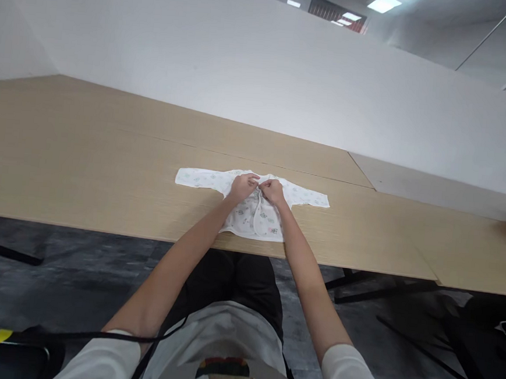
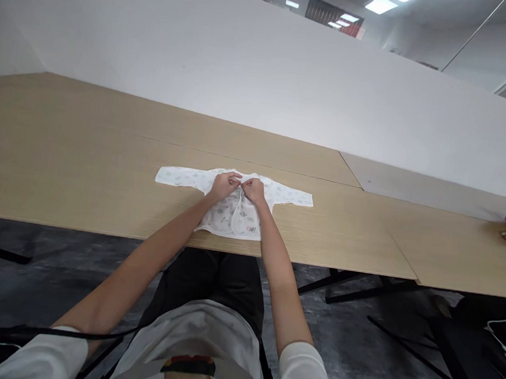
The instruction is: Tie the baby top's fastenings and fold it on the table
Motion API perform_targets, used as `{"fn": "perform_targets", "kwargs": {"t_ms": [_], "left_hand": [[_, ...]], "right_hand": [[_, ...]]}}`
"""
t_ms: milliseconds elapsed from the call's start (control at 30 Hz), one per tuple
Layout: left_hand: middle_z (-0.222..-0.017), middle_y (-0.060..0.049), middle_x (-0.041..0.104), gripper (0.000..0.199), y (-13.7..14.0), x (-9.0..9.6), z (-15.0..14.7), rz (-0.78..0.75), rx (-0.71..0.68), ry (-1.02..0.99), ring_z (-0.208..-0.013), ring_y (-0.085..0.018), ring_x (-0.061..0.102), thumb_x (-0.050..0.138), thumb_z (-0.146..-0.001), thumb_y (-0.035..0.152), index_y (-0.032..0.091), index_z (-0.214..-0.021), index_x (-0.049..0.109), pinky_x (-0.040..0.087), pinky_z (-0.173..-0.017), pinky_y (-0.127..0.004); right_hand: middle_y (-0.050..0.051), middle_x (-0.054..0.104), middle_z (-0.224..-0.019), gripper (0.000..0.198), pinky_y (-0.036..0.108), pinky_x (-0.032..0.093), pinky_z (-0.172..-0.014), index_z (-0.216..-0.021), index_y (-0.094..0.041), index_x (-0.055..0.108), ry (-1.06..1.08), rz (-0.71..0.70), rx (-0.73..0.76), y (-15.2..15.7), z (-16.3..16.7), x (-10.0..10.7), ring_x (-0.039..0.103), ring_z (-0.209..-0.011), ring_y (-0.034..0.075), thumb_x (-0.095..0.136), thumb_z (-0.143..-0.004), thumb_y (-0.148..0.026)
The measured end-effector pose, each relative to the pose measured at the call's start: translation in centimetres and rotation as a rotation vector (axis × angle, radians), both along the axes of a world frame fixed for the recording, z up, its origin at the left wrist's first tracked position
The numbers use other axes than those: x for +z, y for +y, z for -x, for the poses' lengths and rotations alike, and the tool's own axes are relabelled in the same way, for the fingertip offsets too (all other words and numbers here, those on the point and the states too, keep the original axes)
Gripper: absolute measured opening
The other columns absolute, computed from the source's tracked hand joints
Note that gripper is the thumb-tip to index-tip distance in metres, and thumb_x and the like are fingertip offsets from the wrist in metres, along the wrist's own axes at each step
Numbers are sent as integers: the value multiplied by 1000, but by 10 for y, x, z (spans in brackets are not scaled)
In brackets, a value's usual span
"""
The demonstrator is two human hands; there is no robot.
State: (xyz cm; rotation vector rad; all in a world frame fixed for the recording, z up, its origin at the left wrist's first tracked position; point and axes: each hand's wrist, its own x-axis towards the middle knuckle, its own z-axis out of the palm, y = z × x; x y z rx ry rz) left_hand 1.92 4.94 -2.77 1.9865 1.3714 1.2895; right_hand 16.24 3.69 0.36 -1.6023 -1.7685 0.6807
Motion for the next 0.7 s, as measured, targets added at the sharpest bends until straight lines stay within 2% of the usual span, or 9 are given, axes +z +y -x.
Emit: {"fn": "perform_targets", "kwargs": {"t_ms": [133,433,533,700], "left_hand": [[-97,-3,72,27,0,2,-1,32,50,59,-90,-19,67,58,-76,23,20,-101,69,51,-81,-27],[-94,-4,72,26,-2,2,0,13,52,68,-85,-19,66,57,-76,23,19,-99,68,51,-79,-28],[-95,-5,72,26,-3,3,1,25,41,94,-86,-18,65,55,-77,21,18,-99,68,50,-81,-28],[-95,-7,71,26,-7,6,1,25,93,307,-94,-23,62,53,-75,12,19,-92,71,45,-90,-35]], "right_hand": [[-3,48,-41,17,19,38,-53,-55,-15,60,51,74,-31,3,-2,-1,48,-47,10,51,-69,-20],[-5,42,-39,16,20,29,-39,-55,-18,50,225,179,-50,9,-4,-8,36,-35,8,51,-69,-25],[-5,45,-42,11,20,33,-43,-63,-16,57,190,157,-66,7,-4,-6,41,-38,9,50,-69,-21],[1,62,-62,20,21,43,-63,-80,-15,67,-36,-7,-114,6,-2,-3,55,-59,12,49,-71,-15]]}}
